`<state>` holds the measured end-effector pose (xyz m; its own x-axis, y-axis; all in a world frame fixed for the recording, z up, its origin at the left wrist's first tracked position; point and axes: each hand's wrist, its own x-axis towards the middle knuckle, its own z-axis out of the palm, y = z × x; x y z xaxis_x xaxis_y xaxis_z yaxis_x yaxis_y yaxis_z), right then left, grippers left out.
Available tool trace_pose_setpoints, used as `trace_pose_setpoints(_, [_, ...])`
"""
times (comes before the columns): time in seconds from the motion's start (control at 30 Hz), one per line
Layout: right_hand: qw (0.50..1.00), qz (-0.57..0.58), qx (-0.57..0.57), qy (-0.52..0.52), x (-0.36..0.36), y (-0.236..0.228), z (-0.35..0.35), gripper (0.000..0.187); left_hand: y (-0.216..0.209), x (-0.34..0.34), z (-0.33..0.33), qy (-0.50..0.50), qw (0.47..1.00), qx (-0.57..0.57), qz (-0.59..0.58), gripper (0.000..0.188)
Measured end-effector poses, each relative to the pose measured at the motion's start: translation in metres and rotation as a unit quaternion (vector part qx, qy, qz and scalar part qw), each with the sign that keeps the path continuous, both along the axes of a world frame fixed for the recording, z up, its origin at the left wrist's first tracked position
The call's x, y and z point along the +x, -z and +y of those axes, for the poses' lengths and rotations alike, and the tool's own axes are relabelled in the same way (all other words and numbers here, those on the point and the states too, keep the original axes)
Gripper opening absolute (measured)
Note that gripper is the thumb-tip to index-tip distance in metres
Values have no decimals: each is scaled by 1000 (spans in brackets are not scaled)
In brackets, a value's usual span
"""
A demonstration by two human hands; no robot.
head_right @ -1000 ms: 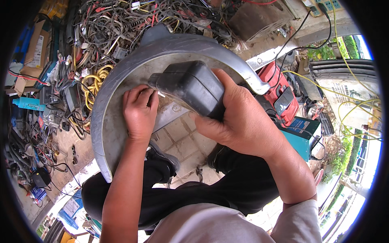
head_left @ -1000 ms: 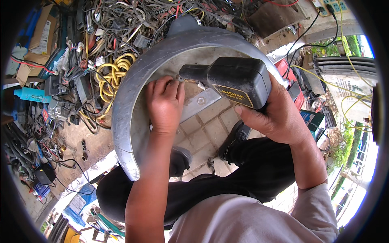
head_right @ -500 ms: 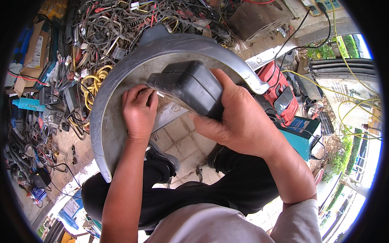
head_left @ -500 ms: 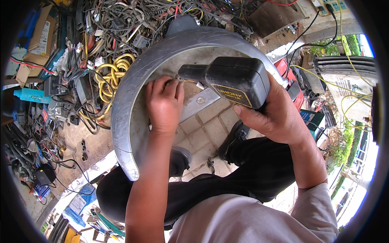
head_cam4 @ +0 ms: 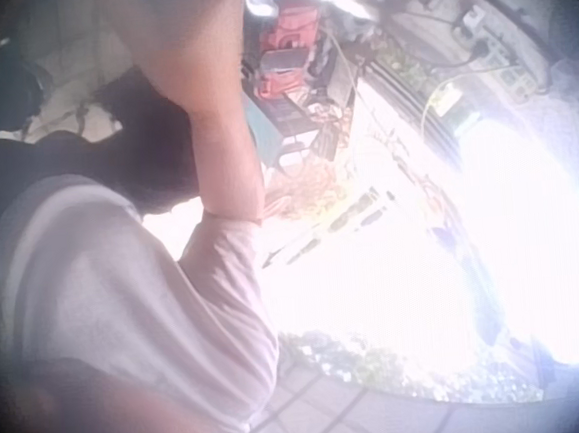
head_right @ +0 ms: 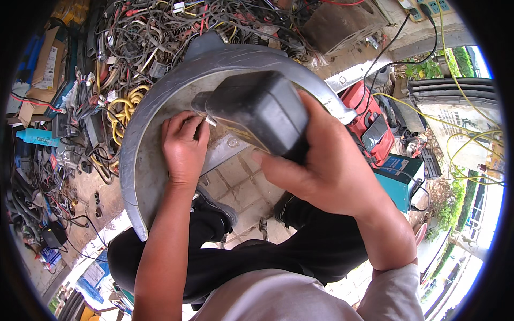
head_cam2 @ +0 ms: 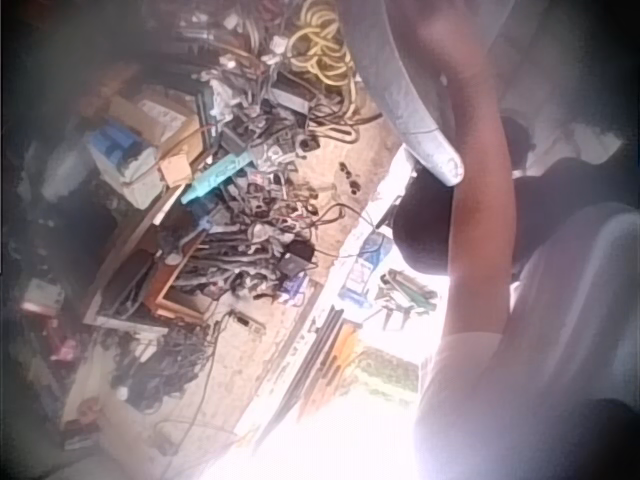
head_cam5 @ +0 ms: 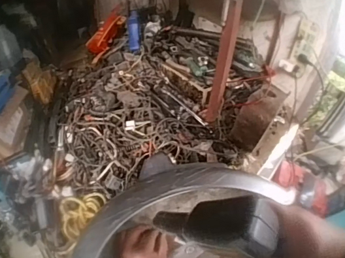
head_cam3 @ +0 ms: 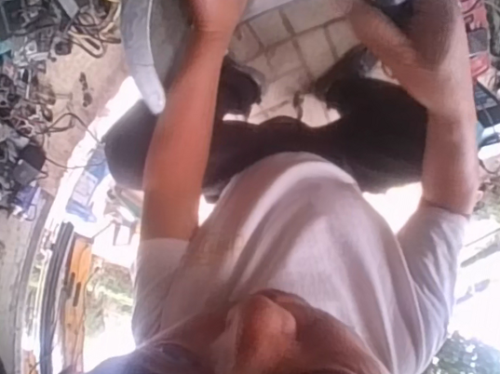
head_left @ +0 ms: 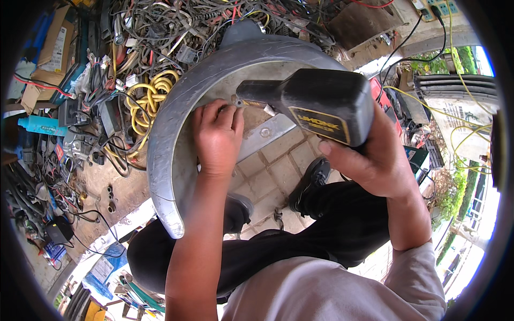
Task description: The person uses pliers to bend a metal bracket, then positions it on a curved metal fender. They select fasteners from a plastic box and use a cordless impact driver to secure the bracket to the fender with multiple screws.
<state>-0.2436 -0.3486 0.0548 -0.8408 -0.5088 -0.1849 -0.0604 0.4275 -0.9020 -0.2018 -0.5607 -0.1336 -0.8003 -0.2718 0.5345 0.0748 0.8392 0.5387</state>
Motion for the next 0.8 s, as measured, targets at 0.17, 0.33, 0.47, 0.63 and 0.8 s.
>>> trace_pose_setpoints(0.17, [993, -43, -61, 89, 19, -20, 17, 58, 0, 0, 0, 0, 1000, -2, 2, 11])
trace_pose_setpoints(0.33, [995, -6, -69, 76, 51, -7, 63, 70, -2, 0, 0, 2, 1000, -2, -7, 10])
trace_pose_setpoints(0.47, [979, 130, 73, -139, 66, 10, 111, 73, -3, 0, 0, 9, 1000, -7, 2, 10])
trace_pose_setpoints(0.63, [922, 139, 254, -256, 102, 64, 118, 81, -4, 3, 1, 6, 1000, -19, -20, 12])
trace_pose_setpoints(0.8, [872, 292, 326, -219, 121, 216, 83, 58, -5, 1, 1, 13, 999, -34, -15, 12])
